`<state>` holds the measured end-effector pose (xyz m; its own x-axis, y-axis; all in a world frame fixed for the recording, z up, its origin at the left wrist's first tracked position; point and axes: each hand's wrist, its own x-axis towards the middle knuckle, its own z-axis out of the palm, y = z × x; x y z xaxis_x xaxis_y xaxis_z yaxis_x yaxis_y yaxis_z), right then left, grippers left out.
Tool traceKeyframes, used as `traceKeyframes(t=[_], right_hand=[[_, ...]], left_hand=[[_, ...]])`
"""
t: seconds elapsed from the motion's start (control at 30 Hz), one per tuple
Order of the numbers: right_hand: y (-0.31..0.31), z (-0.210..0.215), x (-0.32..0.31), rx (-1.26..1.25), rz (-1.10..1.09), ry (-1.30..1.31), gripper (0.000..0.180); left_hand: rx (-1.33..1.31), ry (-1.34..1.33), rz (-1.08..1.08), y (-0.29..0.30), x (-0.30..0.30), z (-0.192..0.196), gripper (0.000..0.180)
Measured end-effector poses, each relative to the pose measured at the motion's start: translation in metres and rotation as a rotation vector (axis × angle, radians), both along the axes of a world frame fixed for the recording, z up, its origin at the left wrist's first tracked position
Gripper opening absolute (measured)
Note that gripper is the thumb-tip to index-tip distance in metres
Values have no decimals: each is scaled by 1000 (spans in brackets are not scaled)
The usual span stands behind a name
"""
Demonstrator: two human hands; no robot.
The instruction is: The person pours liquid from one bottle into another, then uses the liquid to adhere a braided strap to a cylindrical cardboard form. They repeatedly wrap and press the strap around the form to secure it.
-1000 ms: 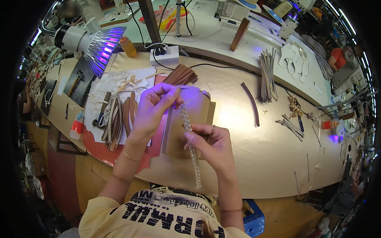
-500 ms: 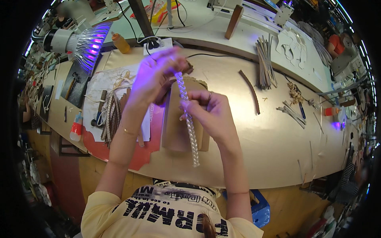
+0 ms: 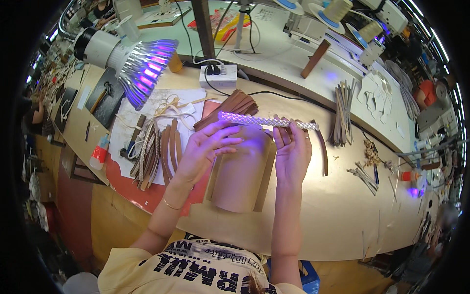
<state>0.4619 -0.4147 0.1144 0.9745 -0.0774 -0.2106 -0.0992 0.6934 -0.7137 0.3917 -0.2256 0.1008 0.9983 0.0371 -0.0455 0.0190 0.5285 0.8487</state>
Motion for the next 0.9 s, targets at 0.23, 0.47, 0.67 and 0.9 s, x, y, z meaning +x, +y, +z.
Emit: traceKeyframes(t=[0.23, 0.47, 0.67, 0.9], right_hand=[[5, -2, -22, 1, -36, 96, 13], [-1, 4, -31, -707, -481, -176, 58], [-21, 38, -64, -1470, 41, -621, 34], [-42, 18, -67, -1162, 349, -250, 16]], left_hand=[[39, 74, 137, -14, 16, 16, 34], [63, 65, 161, -12, 18, 18, 33], [142, 16, -19, -39, -2, 23, 30], [974, -329, 205, -24, 0, 8, 27]])
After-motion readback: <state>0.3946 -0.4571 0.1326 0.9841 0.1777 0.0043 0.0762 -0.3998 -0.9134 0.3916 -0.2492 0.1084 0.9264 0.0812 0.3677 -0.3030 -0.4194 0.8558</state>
